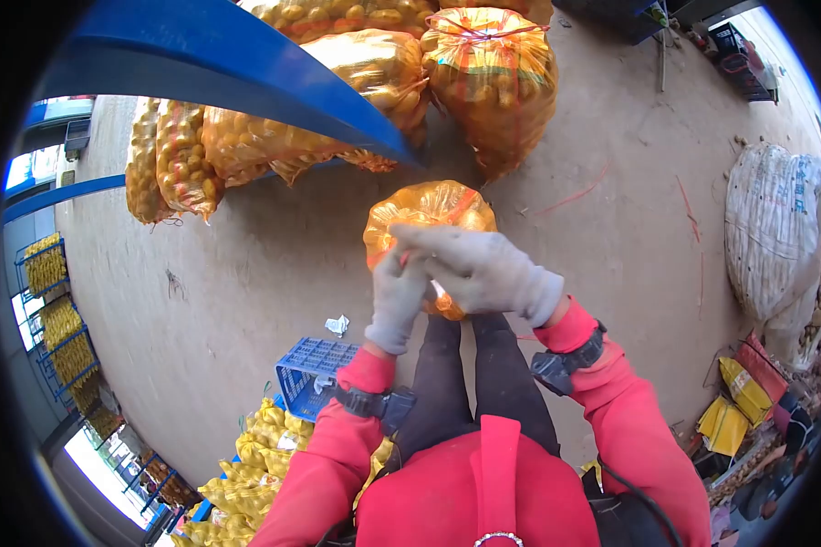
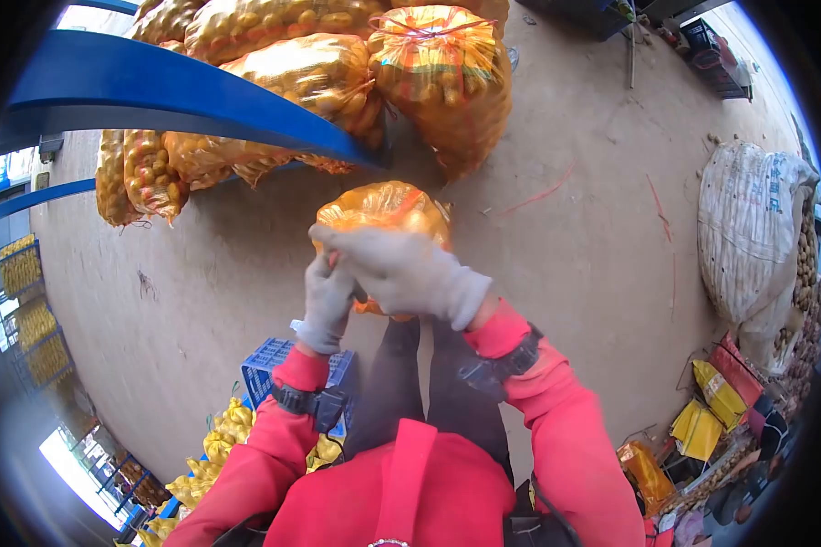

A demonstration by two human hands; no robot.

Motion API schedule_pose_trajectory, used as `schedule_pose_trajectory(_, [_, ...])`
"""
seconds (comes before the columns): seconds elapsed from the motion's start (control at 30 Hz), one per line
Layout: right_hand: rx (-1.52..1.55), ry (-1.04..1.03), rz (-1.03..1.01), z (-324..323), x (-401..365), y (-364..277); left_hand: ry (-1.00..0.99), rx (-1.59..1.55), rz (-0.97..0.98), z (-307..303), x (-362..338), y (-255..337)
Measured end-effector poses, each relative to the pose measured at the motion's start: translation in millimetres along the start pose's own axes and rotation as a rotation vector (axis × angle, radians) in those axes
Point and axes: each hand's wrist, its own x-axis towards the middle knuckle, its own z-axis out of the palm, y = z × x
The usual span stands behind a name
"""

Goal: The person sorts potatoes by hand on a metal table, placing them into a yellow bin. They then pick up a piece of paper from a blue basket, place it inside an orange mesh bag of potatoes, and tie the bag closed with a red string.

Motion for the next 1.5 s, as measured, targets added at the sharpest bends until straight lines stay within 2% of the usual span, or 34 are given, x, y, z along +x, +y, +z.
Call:
schedule_pose_trajectory(0.03, [0.131, 0.197, -0.01, -13, -4, 6, 0.069, -0.045, -0.056, -6, -2, 10])
schedule_pose_trajectory(0.07, [0.064, 0.224, 0.03, -17, -7, 17, 0.081, 0.03, -0.055, -14, -10, 14])
schedule_pose_trajectory(0.13, [-0.064, 0.299, 0.122, -4, -16, 46, 0.039, 0.12, -0.183, 4, -31, 22])
schedule_pose_trajectory(0.17, [-0.095, 0.147, 0.124, 12, -23, 54, 0.015, 0.167, -0.249, 10, -36, 24])
schedule_pose_trajectory(0.2, [-0.132, -0.002, 0.117, 30, -29, 60, 0.03, 0.076, -0.168, 5, -30, 23])
schedule_pose_trajectory(0.23, [-0.169, -0.155, 0.107, 41, -32, 62, 0.007, 0.12, -0.142, 0, -23, 24])
schedule_pose_trajectory(0.33, [-0.064, -0.022, 0.153, 51, -43, 62, -0.052, 0.214, -0.156, -15, -5, 23])
schedule_pose_trajectory(0.43, [-0.073, 0.048, -0.061, 63, -45, 90, -0.163, 0.376, -0.138, -10, 22, 31])
schedule_pose_trajectory(0.47, [0.052, 0.055, 0.056, 63, -43, 95, -0.155, 0.429, -0.118, -7, 34, 30])
schedule_pose_trajectory(0.6, [0.629, 0.146, 0.471, 60, -35, 107, 0.205, 0.073, -0.129, -40, 56, 33])
schedule_pose_trajectory(0.63, [0.781, 0.201, 0.569, 57, -35, 109, 0.157, 0.242, -0.091, -40, 45, 27])
schedule_pose_trajectory(0.67, [0.731, 0.247, 0.467, 71, -34, 121, 0.096, 0.413, -0.047, -24, 24, 29])
schedule_pose_trajectory(0.7, [0.581, 0.247, 0.419, 72, -21, 117, 0.03, 0.577, -0.003, -6, 7, 27])
schedule_pose_trajectory(0.77, [0.297, 0.171, 0.336, 80, -3, 97, -0.254, 0.997, 0.284, 42, -25, 9])
schedule_pose_trajectory(0.83, [0.156, 0.082, 0.082, 80, 3, 114, -0.498, 1.185, 0.567, 20, 11, 37])
schedule_pose_trajectory(0.9, [0.082, -0.14, 0.047, 56, -7, 90, -0.739, 1.269, 0.821, 9, 41, 38])
schedule_pose_trajectory(0.93, [0.118, -0.015, -0.063, 77, -17, 114, -0.802, 1.279, 0.99, 10, 65, 37])
schedule_pose_trajectory(1.0, [0.025, -0.388, 0.192, 65, -12, 107, -0.839, 1.583, 0.745, 19, 91, 55])
schedule_pose_trajectory(1.03, [-0.025, -0.57, 0.317, 63, -9, 104, -0.75, 1.518, 1.017, 13, 115, 55])
schedule_pose_trajectory(1.1, [0.216, -0.416, 0.332, 64, -5, 112, -0.645, 1.404, 0.752, 9, 130, 46])
schedule_pose_trajectory(1.13, [0.339, -0.32, 0.354, 64, -9, 116, -0.56, 1.297, 0.721, 8, 133, 35])
schedule_pose_trajectory(1.2, [0.475, -0.196, 0.63, 62, -4, 126, -0.396, 1.084, 0.656, 8, 141, 14])
schedule_pose_trajectory(1.3, [0.429, -0.387, 0.73, 29, 18, 116, -0.268, 0.462, 0.109, -23, 129, 7])
schedule_pose_trajectory(1.37, [0.365, -0.541, 0.633, 8, 23, 118, -0.393, 0.662, 0.069, -60, 109, -17])
schedule_pose_trajectory(1.43, [0.189, -0.731, 0.572, 1, 33, 130, -0.554, 0.627, -0.071, -52, 82, -24])
schedule_pose_trajectory(1.47, [-0.036, -0.908, 0.49, -20, 56, 95, -0.619, 0.609, -0.14, -51, 75, -23])
schedule_pose_trajectory(1.5, [-0.094, -0.923, 0.352, -17, 60, 95, -0.646, 0.548, -0.216, -50, 78, -19])
